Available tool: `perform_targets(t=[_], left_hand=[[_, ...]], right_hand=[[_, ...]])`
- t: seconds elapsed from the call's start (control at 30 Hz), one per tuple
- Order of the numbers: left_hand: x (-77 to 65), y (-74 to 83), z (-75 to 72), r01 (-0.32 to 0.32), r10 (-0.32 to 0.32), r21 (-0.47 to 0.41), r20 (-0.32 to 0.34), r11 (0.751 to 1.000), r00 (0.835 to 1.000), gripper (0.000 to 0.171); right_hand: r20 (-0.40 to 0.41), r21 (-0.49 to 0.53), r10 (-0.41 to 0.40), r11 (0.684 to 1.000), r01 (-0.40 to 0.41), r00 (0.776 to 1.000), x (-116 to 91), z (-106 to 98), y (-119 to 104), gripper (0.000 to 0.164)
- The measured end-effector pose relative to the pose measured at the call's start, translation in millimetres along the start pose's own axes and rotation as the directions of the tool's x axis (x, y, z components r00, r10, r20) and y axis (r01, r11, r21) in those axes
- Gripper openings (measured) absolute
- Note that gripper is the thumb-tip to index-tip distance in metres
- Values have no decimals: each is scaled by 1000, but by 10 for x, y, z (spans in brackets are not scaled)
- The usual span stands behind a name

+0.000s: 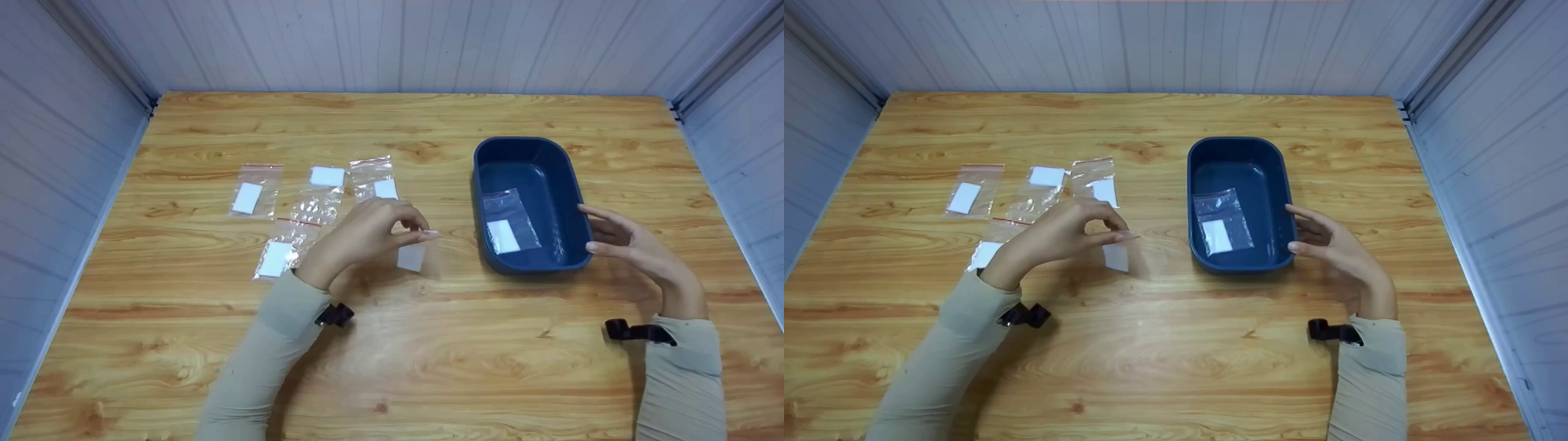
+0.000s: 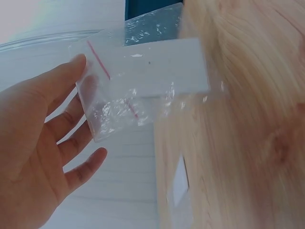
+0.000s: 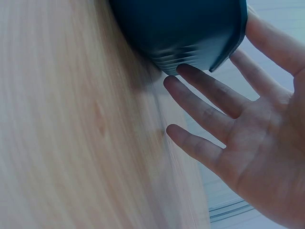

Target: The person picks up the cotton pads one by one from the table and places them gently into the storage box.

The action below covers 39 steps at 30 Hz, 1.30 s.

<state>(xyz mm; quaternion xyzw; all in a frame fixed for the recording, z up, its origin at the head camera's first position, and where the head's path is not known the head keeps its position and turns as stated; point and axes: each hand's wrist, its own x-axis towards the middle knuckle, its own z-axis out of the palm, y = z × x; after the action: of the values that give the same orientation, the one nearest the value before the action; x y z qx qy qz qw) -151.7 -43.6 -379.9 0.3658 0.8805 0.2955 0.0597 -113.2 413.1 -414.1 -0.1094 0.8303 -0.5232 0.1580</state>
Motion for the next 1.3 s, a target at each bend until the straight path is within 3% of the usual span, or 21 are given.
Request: perform_targets(t=[0.23, 0.43, 0.63, 0.93, 1.3], left_hand=[[91, 112, -45, -19, 19, 20, -21, 1000, 1000, 20], [161, 193, -86, -40, 38, -22, -57, 999, 998, 21], [222, 279, -100, -6, 0, -44, -130, 999, 992, 26], [299, 403, -111, -1, -15, -73, -222, 997, 975, 19], [451, 576, -58, 10, -61, -156, -321, 988, 945, 17]], right_hand=[[-6, -11, 4, 1000, -4, 1000, 4, 0, -5, 62], [2, 3, -11, 1000, 11, 1000, 15, -10, -6, 63], [7, -22, -4, 1000, 5, 1000, 8, -9, -10, 63], [-2, -60, 34, 998, -34, 999, -6, 0, -31, 63], [5, -69, 22, 997, -22, 1000, -2, -3, -25, 63]])
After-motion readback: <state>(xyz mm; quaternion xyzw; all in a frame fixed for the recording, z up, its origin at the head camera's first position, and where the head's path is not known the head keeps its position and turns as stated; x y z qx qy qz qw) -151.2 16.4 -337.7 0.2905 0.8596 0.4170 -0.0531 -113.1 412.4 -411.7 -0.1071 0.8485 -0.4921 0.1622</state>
